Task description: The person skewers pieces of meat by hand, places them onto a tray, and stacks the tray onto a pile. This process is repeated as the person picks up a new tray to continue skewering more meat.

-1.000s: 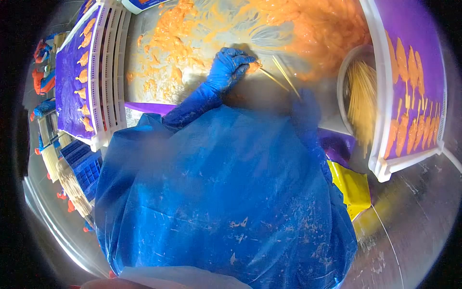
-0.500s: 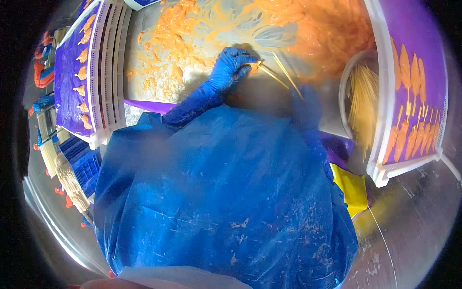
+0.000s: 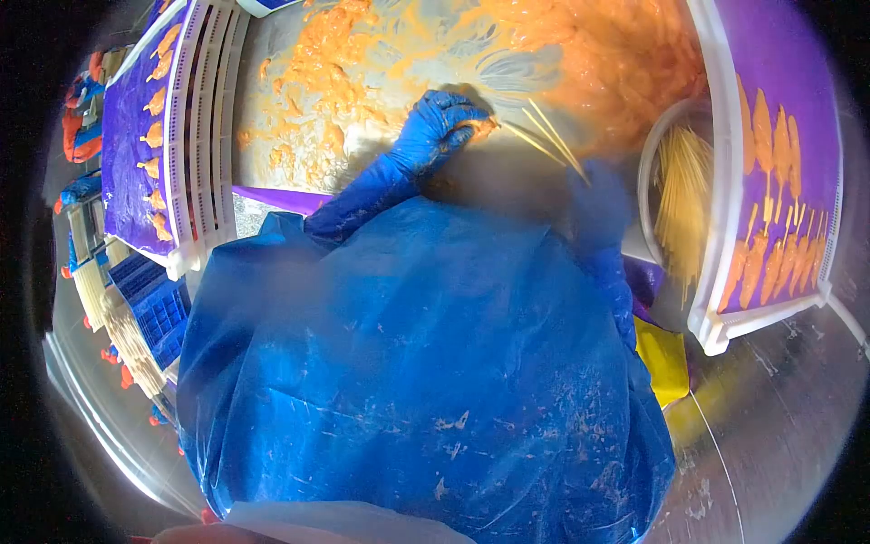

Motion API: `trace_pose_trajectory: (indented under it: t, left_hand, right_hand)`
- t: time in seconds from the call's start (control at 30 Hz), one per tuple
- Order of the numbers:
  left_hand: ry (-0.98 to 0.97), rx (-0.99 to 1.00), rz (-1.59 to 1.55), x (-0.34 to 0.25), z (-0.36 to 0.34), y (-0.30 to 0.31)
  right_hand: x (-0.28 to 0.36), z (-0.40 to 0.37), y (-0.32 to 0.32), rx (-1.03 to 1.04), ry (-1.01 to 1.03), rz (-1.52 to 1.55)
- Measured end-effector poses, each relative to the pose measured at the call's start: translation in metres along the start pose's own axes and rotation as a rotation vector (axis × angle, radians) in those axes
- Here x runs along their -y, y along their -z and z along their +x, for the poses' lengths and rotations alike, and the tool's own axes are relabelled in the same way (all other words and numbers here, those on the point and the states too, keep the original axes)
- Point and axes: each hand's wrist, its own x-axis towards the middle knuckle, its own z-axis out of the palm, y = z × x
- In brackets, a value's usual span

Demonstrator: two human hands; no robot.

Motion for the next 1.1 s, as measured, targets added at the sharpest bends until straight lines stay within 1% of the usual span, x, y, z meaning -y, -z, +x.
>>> trace_pose_trajectory:
  t: [0.03,0.07,0.13,0.17,0.2,0.23,0.3,0.37,0.43,0.5,0.53,0.6,0.9,1.1]
  left_hand:
    - [0.008,-0.005,-0.015,-0.002,0.000,0.000]
    - [0.006,-0.004,-0.018,-0.004,-0.001,0.000]
    - [0.074,-0.073,0.069,-0.013,-0.001,0.006]
    - [0.073,-0.070,0.067,-0.013,-0.001,0.005]
    - [0.100,-0.061,0.149,-0.013,-0.002,0.005]
    - [0.130,-0.055,0.233,-0.012,-0.004,0.005]
    - [0.116,-0.042,0.201,-0.004,-0.007,0.000]
    - [0.096,-0.030,0.164,0.003,-0.009,-0.005]
    - [0.060,-0.070,0.186,0.004,-0.009,-0.006]
    - [0.062,-0.074,0.175,0.004,-0.009,-0.005]
    - [0.064,-0.078,0.163,0.003,-0.008,-0.004]
    - [0.078,-0.073,0.177,0.000,-0.005,-0.002]
    - [0.090,-0.035,0.206,0.001,-0.006,-0.005]
    - [0.057,-0.021,0.195,0.003,-0.006,-0.004]
  right_hand:
    - [0.002,0.001,0.003,0.001,-0.001,-0.002]
    - [0.007,0.003,0.006,0.023,-0.046,0.039]
    - [0.009,0.005,0.010,0.041,-0.097,0.077]
    - [0.009,0.007,0.008,0.128,-0.157,0.091]
    - [0.008,0.009,0.006,0.219,-0.214,0.106]
    - [0.007,0.011,0.004,0.225,-0.211,0.108]
    - [0.006,0.015,0.000,0.297,-0.198,0.139]
    - [0.006,0.015,-0.004,0.269,-0.175,0.169]
    - [0.006,0.016,-0.004,0.238,-0.156,0.200]
    - [0.007,0.018,0.002,0.290,-0.188,0.072]
    - [0.003,0.016,0.000,0.290,-0.190,0.071]
    - [-0.003,0.013,-0.004,0.240,-0.080,0.154]
    - [0.005,0.008,-0.008,0.245,-0.169,0.159]
    - [-0.002,0.009,-0.018,0.232,-0.155,0.174]
